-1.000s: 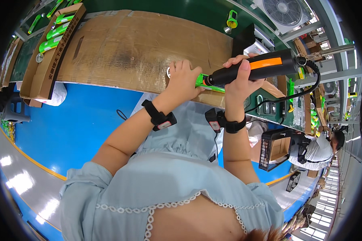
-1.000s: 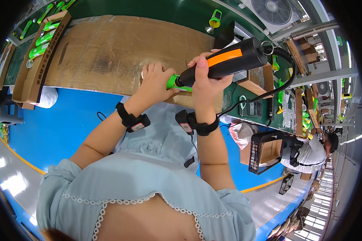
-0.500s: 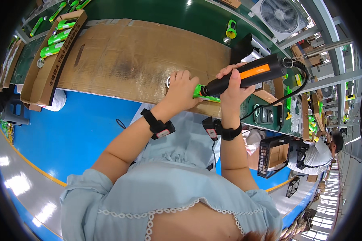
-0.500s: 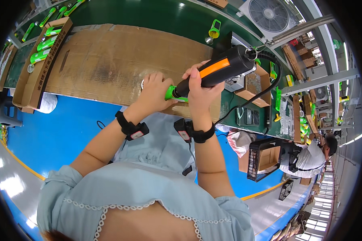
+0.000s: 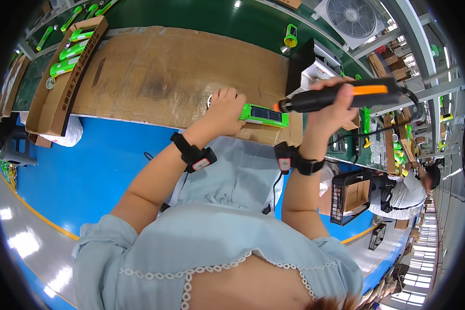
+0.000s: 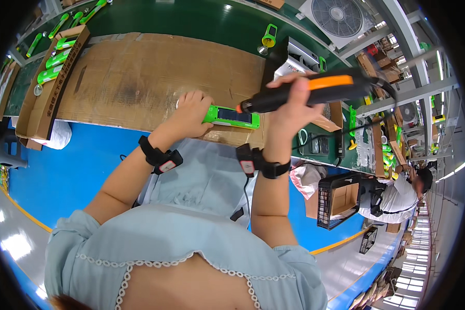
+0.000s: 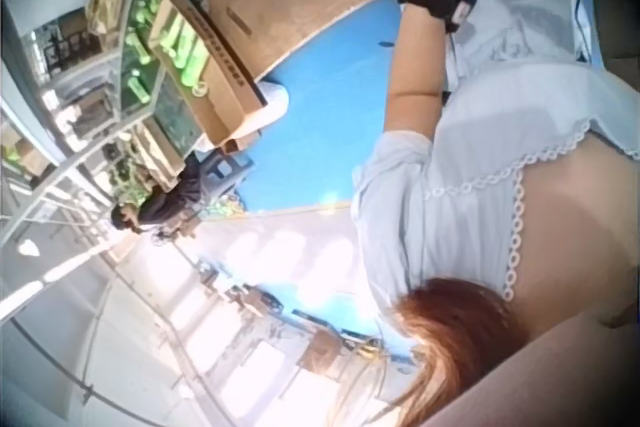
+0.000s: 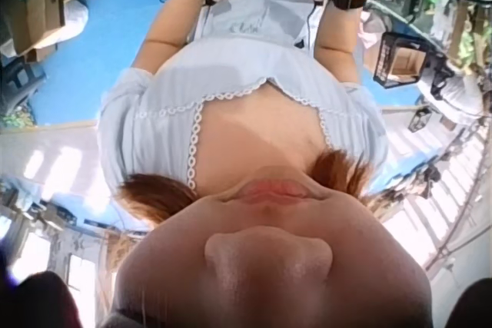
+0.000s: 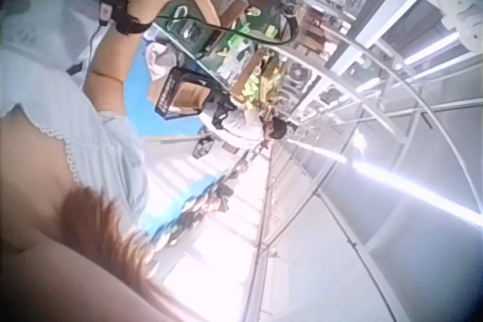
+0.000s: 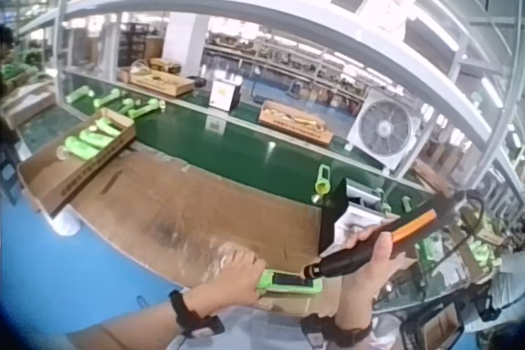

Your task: Assembling the internal and external components of solar-powered flashlights using an electric screwdriver.

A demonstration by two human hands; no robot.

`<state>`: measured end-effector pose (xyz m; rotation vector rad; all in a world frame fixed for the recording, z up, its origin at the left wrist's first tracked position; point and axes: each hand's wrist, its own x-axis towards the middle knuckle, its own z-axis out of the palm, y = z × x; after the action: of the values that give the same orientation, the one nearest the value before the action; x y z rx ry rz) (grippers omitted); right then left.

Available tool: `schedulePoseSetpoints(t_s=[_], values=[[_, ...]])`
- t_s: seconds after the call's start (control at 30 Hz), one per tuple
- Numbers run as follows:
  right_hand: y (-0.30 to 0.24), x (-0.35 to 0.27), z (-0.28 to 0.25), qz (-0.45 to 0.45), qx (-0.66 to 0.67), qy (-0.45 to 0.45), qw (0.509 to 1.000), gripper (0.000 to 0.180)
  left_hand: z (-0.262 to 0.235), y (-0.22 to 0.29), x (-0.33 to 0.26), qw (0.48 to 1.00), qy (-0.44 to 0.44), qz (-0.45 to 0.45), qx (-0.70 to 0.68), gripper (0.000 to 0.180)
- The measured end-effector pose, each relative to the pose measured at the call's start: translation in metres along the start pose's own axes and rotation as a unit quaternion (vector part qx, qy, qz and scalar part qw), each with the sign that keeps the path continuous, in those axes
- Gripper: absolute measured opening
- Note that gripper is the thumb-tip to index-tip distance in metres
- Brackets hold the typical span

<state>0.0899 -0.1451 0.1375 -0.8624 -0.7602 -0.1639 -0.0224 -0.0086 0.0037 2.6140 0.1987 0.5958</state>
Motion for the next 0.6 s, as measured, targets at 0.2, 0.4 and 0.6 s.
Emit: schedulePoseSetpoints(t_s=[0.2, 0.4, 0.6], values=[[-0.006, 0.072, -0.048, -0.135, -0.175, 0.111, 0.969, 0.028, -0.010, 0.006, -0.009, 0.999, -0.027, 0.015, -0.025, 0.052], [0.026, 0.093, -0.079, -0.107, -0.196, 0.110, 0.968, 0.031, -0.014, 0.017, -0.021, 1.000, -0.004, 0.019, -0.019, 0.057], [0.038, 0.099, -0.085, -0.062, -0.232, 0.074, 0.968, 0.031, -0.007, 0.026, -0.029, 0.999, 0.050, 0.012, 0.016, 0.056]])
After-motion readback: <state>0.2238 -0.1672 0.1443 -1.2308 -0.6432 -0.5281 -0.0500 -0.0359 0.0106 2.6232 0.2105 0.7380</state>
